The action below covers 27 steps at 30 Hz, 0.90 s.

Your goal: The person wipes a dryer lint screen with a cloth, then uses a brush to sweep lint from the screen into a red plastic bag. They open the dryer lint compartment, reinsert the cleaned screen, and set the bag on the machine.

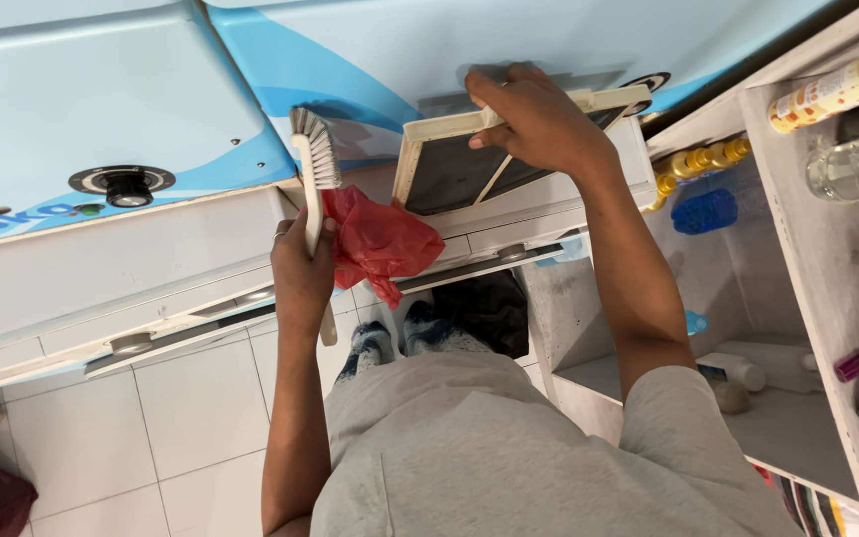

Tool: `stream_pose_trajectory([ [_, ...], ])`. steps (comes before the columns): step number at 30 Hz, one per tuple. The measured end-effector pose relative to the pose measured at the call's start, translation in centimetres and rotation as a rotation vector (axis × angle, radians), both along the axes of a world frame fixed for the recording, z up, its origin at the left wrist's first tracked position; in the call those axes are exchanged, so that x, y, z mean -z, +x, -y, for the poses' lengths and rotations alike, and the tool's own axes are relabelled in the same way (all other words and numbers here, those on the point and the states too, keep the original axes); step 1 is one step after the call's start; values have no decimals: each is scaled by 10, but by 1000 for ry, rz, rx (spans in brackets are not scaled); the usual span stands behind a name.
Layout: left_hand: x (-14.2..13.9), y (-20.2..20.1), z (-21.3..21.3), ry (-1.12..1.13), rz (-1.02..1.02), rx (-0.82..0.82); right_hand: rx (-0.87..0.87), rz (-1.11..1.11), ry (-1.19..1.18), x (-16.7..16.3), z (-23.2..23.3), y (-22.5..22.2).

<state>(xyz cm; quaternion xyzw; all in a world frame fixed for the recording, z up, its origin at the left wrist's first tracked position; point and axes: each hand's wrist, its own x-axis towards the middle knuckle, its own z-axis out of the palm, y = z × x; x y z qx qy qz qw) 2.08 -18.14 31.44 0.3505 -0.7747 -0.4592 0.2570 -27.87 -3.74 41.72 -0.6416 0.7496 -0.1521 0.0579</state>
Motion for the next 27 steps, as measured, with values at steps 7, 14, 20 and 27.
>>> stream_pose_trajectory([
  [7, 4, -2, -3, -24, -83, 0, 128, -111, -86, 1, 3, 7],
  [14, 0, -6, -8, 28, -110, -30, 110, -239, -324, 12, 4, 26],
  [20, 1, -9, -8, 6, -85, -36, 87, -189, -373, 12, 11, 24],
  [27, 4, -15, -7, 4, -104, -49, 73, -172, -414, 15, 16, 21],
])
